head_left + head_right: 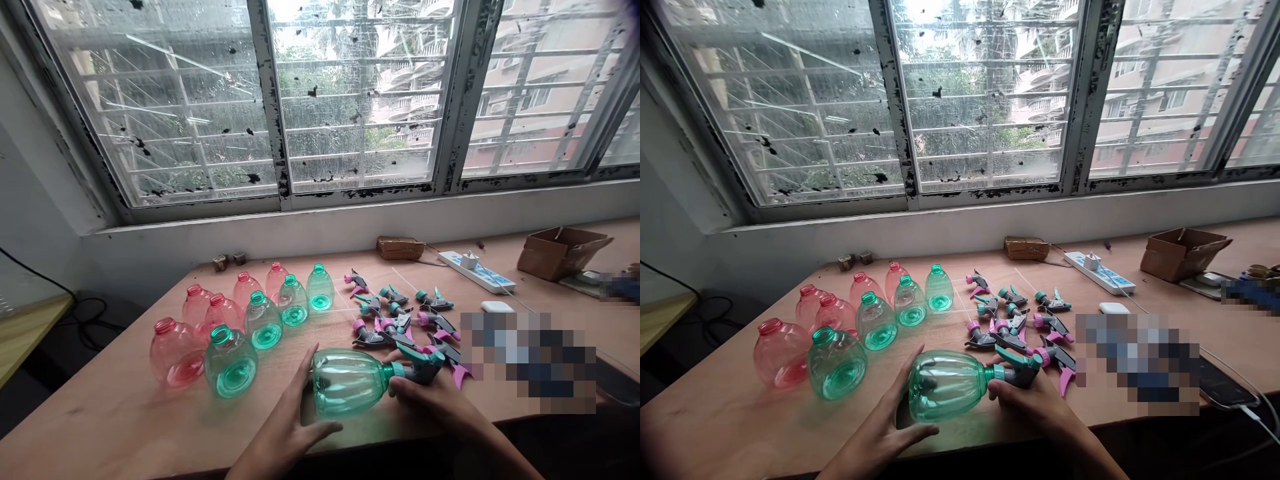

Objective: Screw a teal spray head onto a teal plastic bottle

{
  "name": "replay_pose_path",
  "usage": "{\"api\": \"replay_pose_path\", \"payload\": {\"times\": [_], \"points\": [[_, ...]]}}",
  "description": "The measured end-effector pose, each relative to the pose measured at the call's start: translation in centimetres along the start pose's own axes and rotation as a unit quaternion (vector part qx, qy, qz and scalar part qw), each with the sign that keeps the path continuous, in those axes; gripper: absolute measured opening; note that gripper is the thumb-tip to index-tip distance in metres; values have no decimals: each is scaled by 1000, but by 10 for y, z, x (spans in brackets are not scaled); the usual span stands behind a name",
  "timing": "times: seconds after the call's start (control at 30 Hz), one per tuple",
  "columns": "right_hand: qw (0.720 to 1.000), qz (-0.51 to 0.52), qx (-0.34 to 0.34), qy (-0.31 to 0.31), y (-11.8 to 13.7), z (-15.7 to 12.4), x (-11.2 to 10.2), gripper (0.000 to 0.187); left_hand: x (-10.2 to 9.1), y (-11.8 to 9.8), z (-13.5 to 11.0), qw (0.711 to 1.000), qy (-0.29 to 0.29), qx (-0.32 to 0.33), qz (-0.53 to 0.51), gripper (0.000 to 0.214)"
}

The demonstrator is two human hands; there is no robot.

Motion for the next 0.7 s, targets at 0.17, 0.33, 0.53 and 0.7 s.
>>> {"api": "replay_pose_path", "payload": {"times": [0.17, 0.33, 0.53, 0.7], "points": [[1000, -11, -9, -4, 2, 0, -1, 53, 2, 2, -3, 1000, 19, -22, 4, 116], [1000, -21, -16, 3, 1, 1, -1, 52, 1, 4, -4, 999, 33, -27, 3, 95], [999, -29, -6, 11, -2, 1, -1, 56, 1, -5, -4, 1000, 11, -1, -17, 102], [1000, -18, -1, 20, -3, 1, 1, 52, 3, 2, -3, 999, 34, -33, -12, 101]]}}
Point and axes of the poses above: each hand's wrist, its own z-axis towards the middle knuckle, its own x-axis out of the palm, y = z × x, the point moved 10 cm from there along z, towards the middle knuckle, and after that the axes turned 3 degrees about -y, right-handed, at the moved point
